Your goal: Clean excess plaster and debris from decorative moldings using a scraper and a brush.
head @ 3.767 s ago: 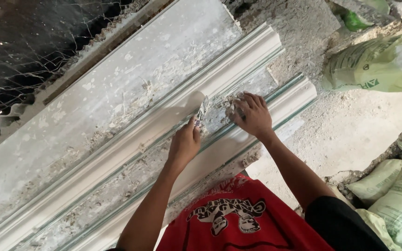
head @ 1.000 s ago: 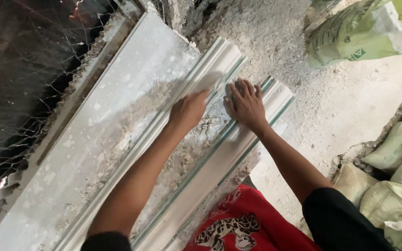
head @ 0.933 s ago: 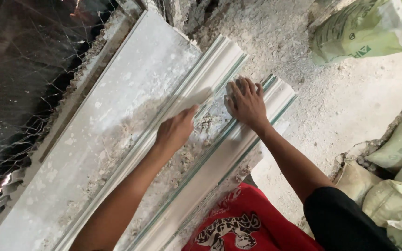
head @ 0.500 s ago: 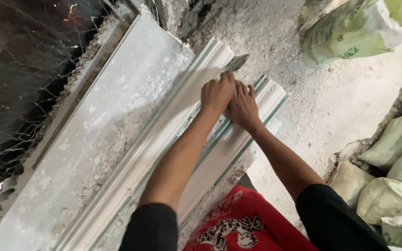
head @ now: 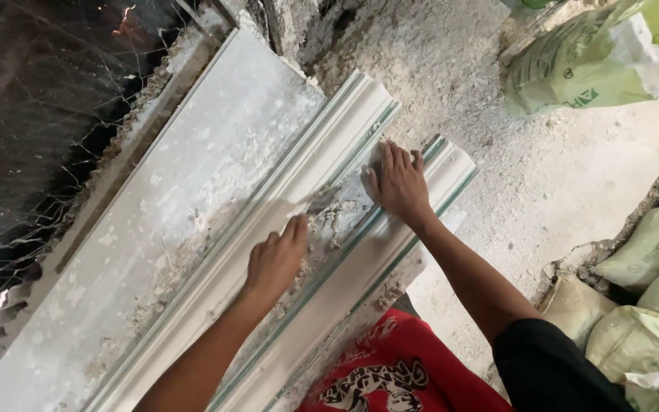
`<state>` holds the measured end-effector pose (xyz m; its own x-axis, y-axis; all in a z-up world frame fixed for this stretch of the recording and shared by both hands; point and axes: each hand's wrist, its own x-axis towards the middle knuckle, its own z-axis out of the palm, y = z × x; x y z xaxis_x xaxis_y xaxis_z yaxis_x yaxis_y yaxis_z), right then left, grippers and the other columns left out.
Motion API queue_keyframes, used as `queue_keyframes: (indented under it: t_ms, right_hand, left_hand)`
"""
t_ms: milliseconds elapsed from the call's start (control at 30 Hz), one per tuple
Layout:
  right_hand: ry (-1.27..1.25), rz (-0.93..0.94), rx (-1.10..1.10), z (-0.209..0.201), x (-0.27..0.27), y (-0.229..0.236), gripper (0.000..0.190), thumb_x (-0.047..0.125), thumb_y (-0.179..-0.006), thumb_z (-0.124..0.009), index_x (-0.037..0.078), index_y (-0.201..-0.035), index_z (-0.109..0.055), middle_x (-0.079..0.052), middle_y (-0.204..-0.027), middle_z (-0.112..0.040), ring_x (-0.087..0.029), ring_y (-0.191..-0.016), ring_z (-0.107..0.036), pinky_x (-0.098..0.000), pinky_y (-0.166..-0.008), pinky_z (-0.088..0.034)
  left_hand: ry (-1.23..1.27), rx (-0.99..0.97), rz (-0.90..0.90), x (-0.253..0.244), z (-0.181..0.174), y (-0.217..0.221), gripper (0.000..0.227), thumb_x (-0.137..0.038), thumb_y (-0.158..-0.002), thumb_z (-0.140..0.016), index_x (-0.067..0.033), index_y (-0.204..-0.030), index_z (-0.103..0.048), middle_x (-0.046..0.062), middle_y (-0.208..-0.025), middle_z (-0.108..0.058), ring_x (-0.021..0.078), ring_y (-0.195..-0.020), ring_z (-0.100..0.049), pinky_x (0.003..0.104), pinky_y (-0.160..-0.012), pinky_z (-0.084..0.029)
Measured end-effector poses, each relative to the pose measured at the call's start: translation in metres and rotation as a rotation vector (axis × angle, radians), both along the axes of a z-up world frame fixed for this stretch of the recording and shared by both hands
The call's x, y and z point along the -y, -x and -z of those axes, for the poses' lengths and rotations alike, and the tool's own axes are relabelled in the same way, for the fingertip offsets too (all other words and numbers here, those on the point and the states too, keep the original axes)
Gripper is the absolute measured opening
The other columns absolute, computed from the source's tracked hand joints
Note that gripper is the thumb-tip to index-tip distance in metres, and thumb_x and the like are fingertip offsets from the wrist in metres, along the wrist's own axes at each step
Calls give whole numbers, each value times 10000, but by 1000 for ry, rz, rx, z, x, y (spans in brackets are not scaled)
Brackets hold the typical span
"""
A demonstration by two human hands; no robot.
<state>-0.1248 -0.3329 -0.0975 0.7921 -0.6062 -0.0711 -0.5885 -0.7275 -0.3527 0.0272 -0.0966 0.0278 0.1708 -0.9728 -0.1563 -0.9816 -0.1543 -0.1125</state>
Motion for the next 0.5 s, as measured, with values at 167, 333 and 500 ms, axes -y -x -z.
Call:
queue_keyframes:
  t_ms: [167,333,500]
  right_hand:
    - [-1,3,12,-6,-1,0,679,458,-1028,-467,-51,-1475,-419,-233,-1387,-547,-329,-1296,-546,-506,-1119,-267]
    - [-27,1,-20,-11,2,-1,694,474,-1032,-431,-39,-1497,-396,-230,-1404,-543,-333,-1292,-558,-502,-1119,-260]
    - [61,-106,-82,40,7,11,694,451,-817,-550,3,-1347,-567,-186,-1319,-559,-323,-1292,-497,-507,-1124,-250]
  left_hand:
    - [172,225,93,-18,33,1,361,-151,-893,-612,-124,-1247,-682,22,-1101,-746,164,-558,-663,262,-427,-556]
    - [342,231,35,115,61,23,306,-205,-895,-569,-110,-1165,-678,33,-1035,-734,181,-510,-656,267,-385,-527]
    - [608,171,-39,254,130,31,99,-116,-853,-629,-74,-901,-704,40,-718,-637,242,-437,-638,371,-373,-522]
